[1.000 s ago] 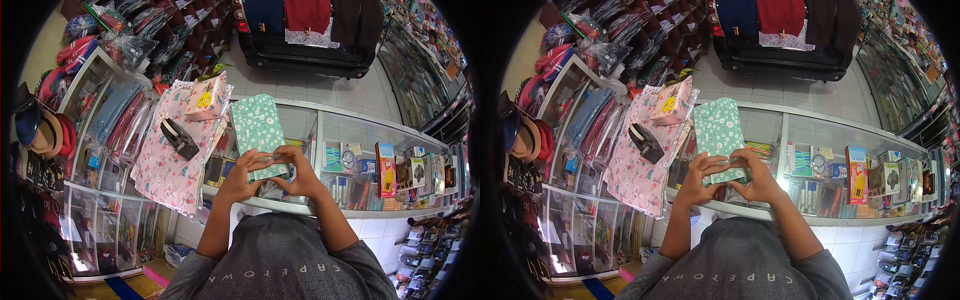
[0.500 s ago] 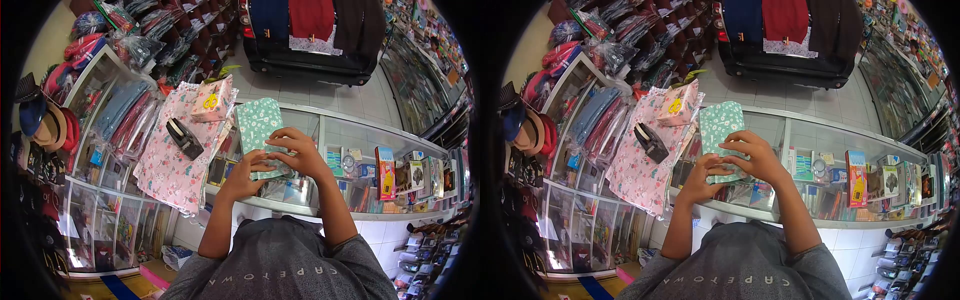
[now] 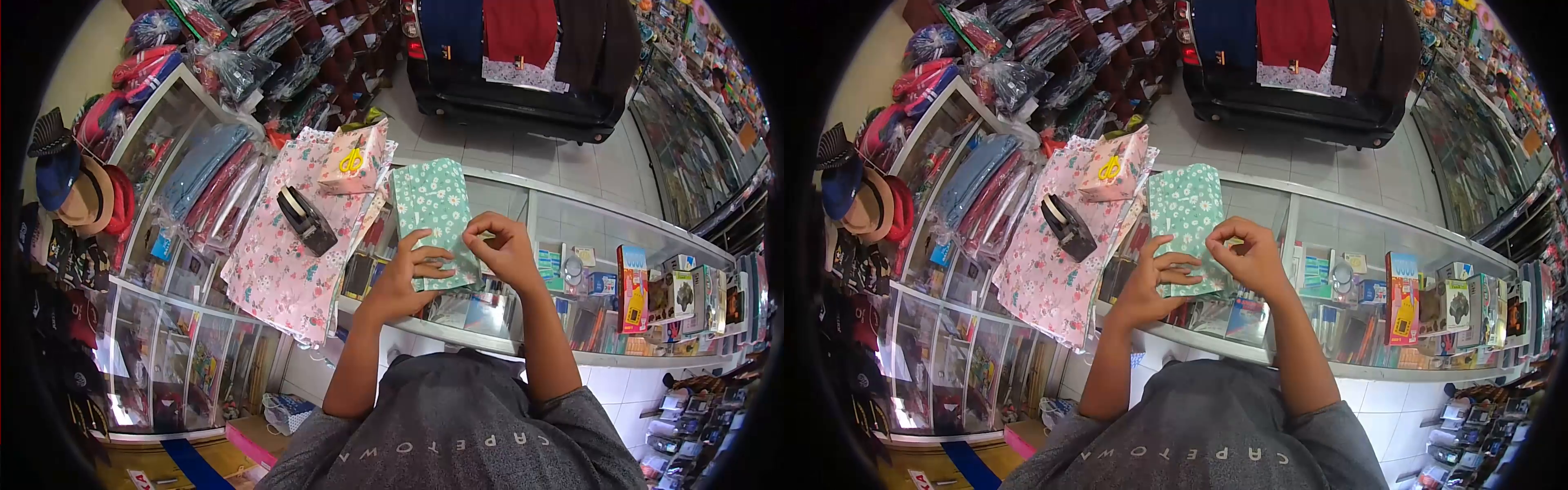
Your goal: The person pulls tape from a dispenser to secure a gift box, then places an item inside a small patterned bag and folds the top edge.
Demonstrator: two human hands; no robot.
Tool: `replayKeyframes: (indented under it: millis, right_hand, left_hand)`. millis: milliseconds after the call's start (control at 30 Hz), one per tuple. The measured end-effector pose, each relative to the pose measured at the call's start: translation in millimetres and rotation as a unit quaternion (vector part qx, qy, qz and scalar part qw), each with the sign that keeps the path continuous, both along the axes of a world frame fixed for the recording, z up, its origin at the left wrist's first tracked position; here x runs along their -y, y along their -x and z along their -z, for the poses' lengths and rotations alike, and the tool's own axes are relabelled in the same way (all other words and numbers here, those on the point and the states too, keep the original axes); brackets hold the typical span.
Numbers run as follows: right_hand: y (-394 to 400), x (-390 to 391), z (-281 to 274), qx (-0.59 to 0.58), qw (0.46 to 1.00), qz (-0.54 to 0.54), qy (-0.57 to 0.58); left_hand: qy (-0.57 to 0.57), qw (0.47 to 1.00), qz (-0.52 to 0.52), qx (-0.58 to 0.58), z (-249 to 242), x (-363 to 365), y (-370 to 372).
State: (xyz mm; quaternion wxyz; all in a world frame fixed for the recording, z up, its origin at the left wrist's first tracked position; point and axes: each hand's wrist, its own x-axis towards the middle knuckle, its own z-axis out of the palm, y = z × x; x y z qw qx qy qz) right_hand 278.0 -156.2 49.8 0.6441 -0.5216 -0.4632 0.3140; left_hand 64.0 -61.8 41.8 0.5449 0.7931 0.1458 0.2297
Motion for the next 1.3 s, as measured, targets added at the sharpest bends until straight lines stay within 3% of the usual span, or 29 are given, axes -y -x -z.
replayKeyframes:
  millis: [67, 133, 267, 467, 533, 633, 767, 867, 933, 1000, 1067, 1167, 1300]
  right_hand:
    - [6.3, 11.2, -2.1, 0.014, 0.999, -0.020, 0.025]
    - [25.6, 21.8, -8.4, 0.085, 0.996, 0.001, -0.026]
    - [43.1, 36.3, 9.1, 0.030, 0.997, -0.031, -0.056]
    - [37.6, 39.9, 21.6, 0.233, 0.971, -0.050, -0.028]
    - [35.7, 38.6, 25.0, 0.274, 0.961, -0.044, -0.002]
    - [34.3, 38.1, 36.0, 0.233, 0.972, -0.026, -0.007]
    - [32.7, 40.4, 31.1, 0.205, 0.978, -0.033, -0.002]
    - [32.3, 40.5, 34.0, 0.204, 0.978, -0.031, -0.001]
    - [31.1, 39.7, 35.4, 0.210, 0.977, -0.028, -0.001]
    - [30.6, 39.0, 35.7, 0.200, 0.979, -0.042, 0.004]
    - [31.9, 40.3, 31.6, 0.195, 0.980, -0.038, 0.017]
    - [31.7, 40.6, 32.0, 0.195, 0.980, -0.031, 0.027]
    - [31.6, 40.4, 30.1, 0.193, 0.980, -0.023, 0.029]
  left_hand:
    - [0.007, 1.000, 0.009, -0.002, -1.6, -2.5, 0.7]
    - [0.001, 1.000, 0.013, -0.006, -4.3, -2.7, 0.9]
    - [0.002, 0.999, 0.001, -0.040, -8.9, -2.4, 2.5]
    - [0.020, 0.999, -0.001, -0.025, 1.9, -6.8, 1.3]
    - [-0.122, 0.992, 0.006, 0.010, 8.1, -11.6, -0.9]
    - [-0.061, 0.998, -0.015, 0.012, 6.1, -7.7, -2.1]
    - [-0.131, 0.991, 0.009, -0.007, 3.0, -9.4, 2.0]
    - [-0.059, 0.997, 0.039, 0.008, -15.8, -6.0, 1.4]
    - [0.062, 0.996, 0.056, 0.038, -25.2, -7.9, -3.3]
    - [0.037, 0.999, 0.022, 0.033, -38.2, -4.7, -11.3]
    - [-0.092, 0.996, -0.001, 0.001, -43.8, -5.7, -19.3]
    - [-0.095, 0.993, -0.052, 0.052, -40.0, -3.6, -31.6]
    - [-0.127, 0.985, -0.043, 0.106, -17.4, -13.9, -36.4]
